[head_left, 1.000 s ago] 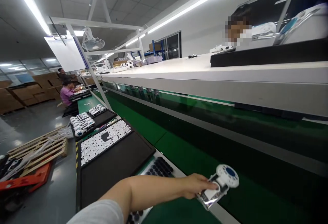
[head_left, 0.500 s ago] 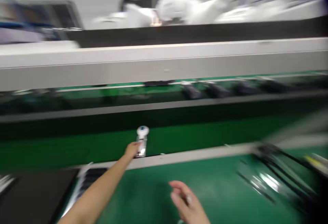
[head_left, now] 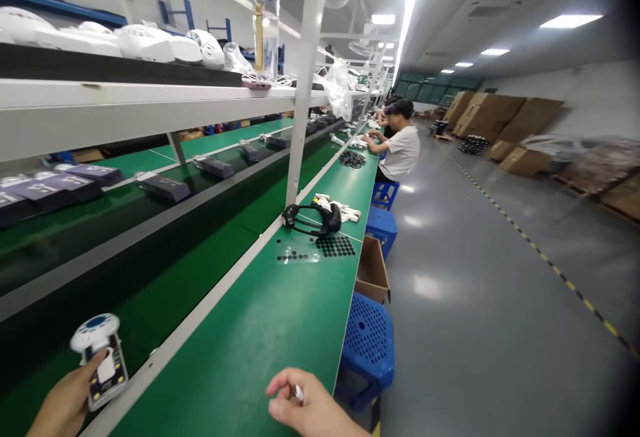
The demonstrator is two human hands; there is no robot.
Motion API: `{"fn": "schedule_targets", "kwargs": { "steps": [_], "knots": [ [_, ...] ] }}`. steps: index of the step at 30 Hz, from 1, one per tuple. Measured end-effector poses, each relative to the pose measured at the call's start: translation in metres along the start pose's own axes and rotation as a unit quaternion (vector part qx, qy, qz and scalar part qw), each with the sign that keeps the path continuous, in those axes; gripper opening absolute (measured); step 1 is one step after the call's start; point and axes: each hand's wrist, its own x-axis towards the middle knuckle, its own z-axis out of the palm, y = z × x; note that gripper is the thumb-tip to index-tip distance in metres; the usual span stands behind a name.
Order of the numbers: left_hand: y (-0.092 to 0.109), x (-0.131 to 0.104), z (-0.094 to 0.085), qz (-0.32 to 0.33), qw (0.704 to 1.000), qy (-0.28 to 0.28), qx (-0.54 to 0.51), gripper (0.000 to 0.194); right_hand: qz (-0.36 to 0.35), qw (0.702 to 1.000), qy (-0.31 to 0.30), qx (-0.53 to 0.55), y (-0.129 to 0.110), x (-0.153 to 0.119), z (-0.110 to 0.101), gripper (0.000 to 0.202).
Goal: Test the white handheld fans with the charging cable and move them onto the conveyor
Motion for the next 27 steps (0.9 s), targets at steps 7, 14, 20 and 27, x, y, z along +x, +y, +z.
{"fn": "schedule_targets", "kwargs": {
  "steps": [7, 14, 20, 27],
  "knots": [
    [0.015, -0.182, 0.077, 0.049, 0.976, -0.189, -0.101, 0.048, -0.040, 0.997, 0.003, 0.067, -0.016, 0.023, 0.020, 0.064],
    [-0.007, -0.283, 0.085, 0.118, 0.928, -0.341, -0.093, 0.045, -0.068, 0.969, -0.139, 0.192, -0.067, 0.006, 0.046, 0.049],
    [-0.013, -0.305, 0.077, 0.141, 0.926, -0.339, -0.089, 0.042, -0.040, 0.974, -0.117, 0.190, -0.070, -0.022, 0.050, 0.041],
    [-0.020, -0.321, 0.078, 0.165, 0.933, -0.308, -0.090, 0.044, -0.077, 0.974, -0.129, 0.171, -0.072, -0.039, 0.053, 0.038]
  ]
}}
